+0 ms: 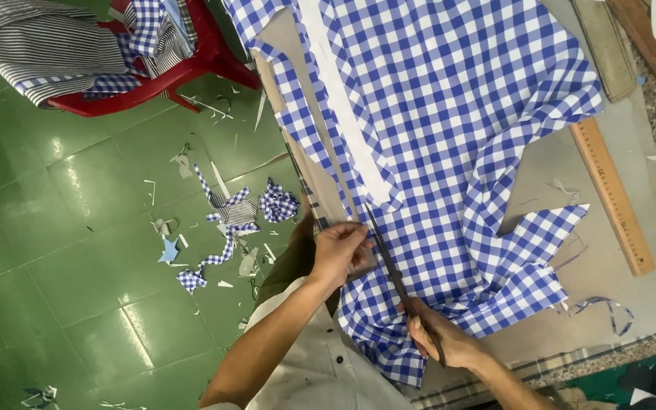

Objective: The person cuts a blue and white checkered fabric using shears, following a paper pattern on a work table. After cutting, the person irons a long strip of the same fabric using a steam iron.

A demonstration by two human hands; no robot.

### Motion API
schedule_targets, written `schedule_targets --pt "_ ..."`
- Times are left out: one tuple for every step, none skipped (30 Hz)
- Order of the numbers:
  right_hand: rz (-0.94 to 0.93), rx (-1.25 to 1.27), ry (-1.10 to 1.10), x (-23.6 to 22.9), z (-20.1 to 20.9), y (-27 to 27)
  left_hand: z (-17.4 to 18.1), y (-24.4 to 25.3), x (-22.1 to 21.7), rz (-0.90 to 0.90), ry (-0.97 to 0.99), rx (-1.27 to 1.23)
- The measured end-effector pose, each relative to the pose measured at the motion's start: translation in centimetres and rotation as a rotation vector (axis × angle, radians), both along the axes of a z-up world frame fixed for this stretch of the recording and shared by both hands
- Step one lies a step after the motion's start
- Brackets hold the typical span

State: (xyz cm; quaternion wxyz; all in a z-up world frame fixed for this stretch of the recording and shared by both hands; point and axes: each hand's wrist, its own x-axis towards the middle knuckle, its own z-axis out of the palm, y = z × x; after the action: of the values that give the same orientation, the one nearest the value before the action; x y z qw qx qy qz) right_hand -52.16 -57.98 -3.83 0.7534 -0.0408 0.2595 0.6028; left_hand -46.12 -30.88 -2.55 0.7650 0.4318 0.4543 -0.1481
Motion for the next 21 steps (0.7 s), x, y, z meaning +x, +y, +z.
schedule_targets --pt "-0.007 -0.005 0.008 0.8 1.5 0.9 -0.1 0.1 -0.1 -0.007 0.008 -0.005" --pt "0.366 -0.282 -0.537 1.7 3.0 1.7 -0.3 0.2 -0.2 -0.002 -0.009 -0.024" --pt "0.743 -0.554 -1.080 2.6 4.4 2.6 -0.5 0.2 -0.2 0.003 -0.026 -0.044" --pt "0.741 -0.562 -1.069 2.6 4.3 2.7 -0.5 0.3 -0.2 -0.006 -0.020 -0.052" --pt "0.835 -0.634 -1.103 2.5 4.1 2.8 -0.5 0.5 -0.1 -0.021 -0.023 -0.039" --pt "0.935 -0.706 -1.132 2.3 4.0 2.8 -0.5 0.5 -0.2 -0.033 -0.025 -0.030" --pt "0.938 -0.714 -1.118 2.3 4.1 2.5 -0.5 0.5 -0.3 -0.040 -0.017 -0.041" --pt "0.846 -0.649 -0.945 2.4 4.1 2.2 -0.5 0.6 -0.2 -0.037 -0.029 -0.052" --pt "0.751 -0.585 -0.774 2.5 4.1 1.9 -0.5 0.7 -0.2 -0.035 -0.042 -0.063" --pt "0.753 -0.591 -0.768 3.0 4.1 1.9 -0.6 0.7 -0.1 -0.036 -0.039 -0.070" --pt "0.815 -0.581 -0.758 3.4 4.2 2.0 -0.8 0.7 -0.1 -0.042 -0.062 -0.055" --pt "0.883 -0.564 -0.745 3.8 4.2 2.0 -0.8 0.8 -0.4 -0.042 -0.079 -0.038" --pt "0.890 -0.564 -0.737 4.3 4.6 2.8 -1.1 0.8 -0.6 -0.038 -0.071 -0.044" --pt "0.858 -0.560 -0.855 4.9 4.9 3.7 -1.4 0.9 -0.8 -0.036 -0.094 -0.082" --pt "0.823 -0.554 -0.973 5.5 5.2 4.5 -1.7 0.9 -1.0 -0.034 -0.118 -0.121" --pt "0.826 -0.553 -0.970 6.1 5.2 5.3 -1.6 1.1 -0.9 -0.032 -0.114 -0.122" --pt "0.816 -0.558 -1.010 6.7 5.3 6.0 -1.4 1.2 -0.8 -0.050 -0.112 -0.113" --pt "0.803 -0.563 -1.050 7.3 5.3 6.7 -1.3 1.4 -0.7 -0.070 -0.110 -0.103" --pt "0.803 -0.563 -1.047 7.4 5.2 7.1 -1.2 1.6 -0.7 -0.070 -0.108 -0.104" --pt "0.785 -0.597 -1.079 7.5 5.1 7.5 -1.0 1.7 -0.7 -0.082 -0.097 -0.102" --pt "0.766 -0.632 -1.110 7.7 5.0 7.8 -0.9 1.8 -0.7 -0.093 -0.087 -0.101"
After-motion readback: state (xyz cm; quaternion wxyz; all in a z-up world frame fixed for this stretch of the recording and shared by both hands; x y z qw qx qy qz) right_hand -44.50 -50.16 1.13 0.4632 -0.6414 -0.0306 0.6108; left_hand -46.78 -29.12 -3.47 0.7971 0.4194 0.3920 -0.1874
